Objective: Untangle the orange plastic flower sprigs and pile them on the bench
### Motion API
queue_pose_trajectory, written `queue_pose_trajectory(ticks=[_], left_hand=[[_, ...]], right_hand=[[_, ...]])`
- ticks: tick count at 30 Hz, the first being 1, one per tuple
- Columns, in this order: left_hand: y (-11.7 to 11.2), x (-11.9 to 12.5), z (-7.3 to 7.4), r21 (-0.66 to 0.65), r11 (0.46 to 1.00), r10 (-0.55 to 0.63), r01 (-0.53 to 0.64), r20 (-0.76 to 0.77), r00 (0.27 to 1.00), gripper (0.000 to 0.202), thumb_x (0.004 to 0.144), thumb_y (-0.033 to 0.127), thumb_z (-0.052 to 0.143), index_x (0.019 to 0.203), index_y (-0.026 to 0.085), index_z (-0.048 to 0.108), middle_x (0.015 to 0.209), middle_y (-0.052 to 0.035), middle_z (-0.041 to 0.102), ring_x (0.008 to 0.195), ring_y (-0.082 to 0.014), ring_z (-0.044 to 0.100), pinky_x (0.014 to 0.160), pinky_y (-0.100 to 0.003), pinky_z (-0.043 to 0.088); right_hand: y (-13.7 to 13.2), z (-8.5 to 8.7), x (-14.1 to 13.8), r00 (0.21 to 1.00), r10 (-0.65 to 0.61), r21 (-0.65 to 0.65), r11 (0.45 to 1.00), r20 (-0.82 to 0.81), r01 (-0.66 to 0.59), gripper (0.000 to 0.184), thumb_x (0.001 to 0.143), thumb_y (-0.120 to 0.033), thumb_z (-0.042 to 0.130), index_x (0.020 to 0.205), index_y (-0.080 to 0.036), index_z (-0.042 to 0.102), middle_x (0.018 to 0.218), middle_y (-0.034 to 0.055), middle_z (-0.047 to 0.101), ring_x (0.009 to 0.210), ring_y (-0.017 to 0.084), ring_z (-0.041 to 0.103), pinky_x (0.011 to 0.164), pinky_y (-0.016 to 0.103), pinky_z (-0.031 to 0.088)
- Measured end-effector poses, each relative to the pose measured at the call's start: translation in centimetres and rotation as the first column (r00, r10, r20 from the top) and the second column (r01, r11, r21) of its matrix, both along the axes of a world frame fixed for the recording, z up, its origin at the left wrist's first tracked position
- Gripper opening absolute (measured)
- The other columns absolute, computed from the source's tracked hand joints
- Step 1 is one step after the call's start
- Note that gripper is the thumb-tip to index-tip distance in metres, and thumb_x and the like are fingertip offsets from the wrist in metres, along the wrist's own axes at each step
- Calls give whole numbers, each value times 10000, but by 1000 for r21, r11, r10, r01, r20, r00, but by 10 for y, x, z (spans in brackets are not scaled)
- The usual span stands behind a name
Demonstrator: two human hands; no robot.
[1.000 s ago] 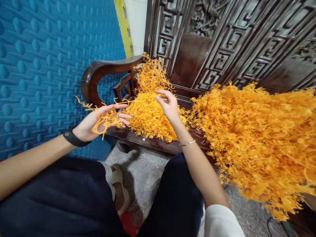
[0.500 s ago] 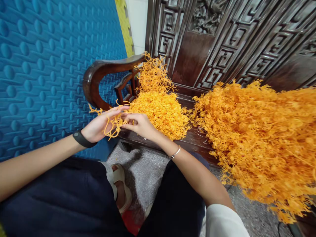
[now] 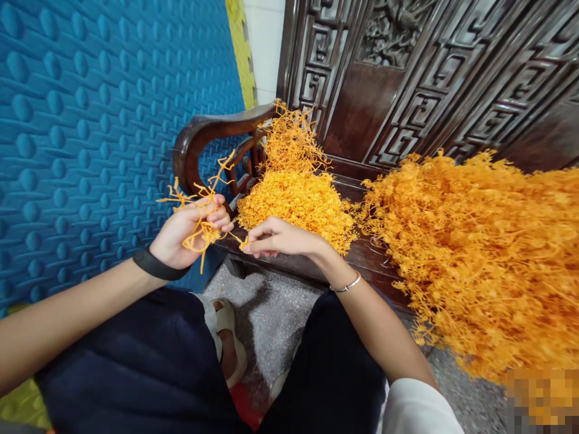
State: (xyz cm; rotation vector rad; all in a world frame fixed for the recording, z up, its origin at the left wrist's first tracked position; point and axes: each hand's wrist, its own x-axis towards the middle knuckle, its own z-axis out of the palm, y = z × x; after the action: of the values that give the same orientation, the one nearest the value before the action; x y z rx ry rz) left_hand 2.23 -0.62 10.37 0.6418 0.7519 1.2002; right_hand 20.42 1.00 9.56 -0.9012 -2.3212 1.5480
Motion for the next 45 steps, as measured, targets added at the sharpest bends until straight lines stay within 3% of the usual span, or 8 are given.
queue_pose_trajectory(ticks=[13, 16, 21, 28, 34, 37, 40, 45], left_hand=[[10, -3, 33, 160, 896, 400, -415, 118, 909, 367, 837, -24, 291, 598, 171, 491, 440, 52, 305, 386, -54, 294, 442, -161, 308], [18, -9, 33, 204, 915, 341, -349, 74, 937, 349, 884, 31, 312, 629, 170, 506, 444, 54, 322, 406, -63, 333, 468, -174, 341], [14, 11, 10, 95, 995, -33, 43, -100, 994, 192, 873, 129, 446, 739, 131, 583, 614, -14, 565, 527, -85, 525, 558, -205, 434], [26, 24, -10, -134, 961, -255, 240, -108, 961, 350, 914, 292, 391, 768, 90, 638, 711, -102, 655, 524, -121, 579, 561, -248, 470], [28, 28, -10, -116, 951, -299, 286, -120, 947, 397, 921, 334, 377, 900, 60, 664, 831, -144, 693, 637, -164, 642, 617, -270, 493], [25, 29, -6, -98, 967, -247, 237, -102, 964, 360, 915, 328, 405, 948, 69, 653, 841, -133, 697, 687, -179, 656, 617, -277, 502], [25, 26, -2, -89, 972, -221, 217, -48, 974, 349, 921, 320, 391, 972, 92, 650, 823, -110, 697, 683, -177, 654, 619, -290, 513], [32, 18, -2, -81, 983, -164, 163, 2, 986, 359, 934, 292, 356, 859, 107, 654, 699, -64, 670, 559, -129, 612, 502, -234, 477]], right_hand=[[-26, -7, 17, 962, 266, 67, 963, -63, -262, 270, 874, -320, 545, 699, -121, 590, 677, 4, 568, 650, 86, 518, 647, 219, 391], [-21, -22, 32, 998, 70, 235, 969, 9, -70, 282, 899, -343, 497, 725, -138, 581, 697, 7, 562, 657, 102, 507, 652, 232, 384], [33, -42, 61, 831, -556, 720, 582, 15, 377, 234, 877, -321, 500, 711, -159, 529, 655, 16, 505, 598, 133, 433, 606, 267, 325], [89, -54, 63, 577, -809, 783, 286, -111, 552, 330, 842, -253, 493, 1103, -67, 571, 901, 141, 616, 811, 244, 543, 755, 352, 402], [86, -39, 48, 559, -765, 581, 307, -320, 754, 253, 802, -224, 525, 1014, -104, 589, 886, 101, 623, 737, 187, 550, 722, 333, 446], [50, -19, 32, 613, -638, 417, 452, -467, 789, 188, 864, -315, 468, 874, -156, 567, 784, 45, 597, 643, 133, 527, 620, 282, 444], [15, -2, 17, 783, -389, 485, 626, -485, 611, 179, 879, -325, 479, 942, -176, 555, 858, 40, 598, 730, 127, 553, 667, 270, 456], [3, 3, 0, 955, -122, 735, 615, -271, 287, 267, 850, -223, 522, 1115, -196, 522, 1160, 83, 536, 1078, 189, 502, 886, 342, 433]])
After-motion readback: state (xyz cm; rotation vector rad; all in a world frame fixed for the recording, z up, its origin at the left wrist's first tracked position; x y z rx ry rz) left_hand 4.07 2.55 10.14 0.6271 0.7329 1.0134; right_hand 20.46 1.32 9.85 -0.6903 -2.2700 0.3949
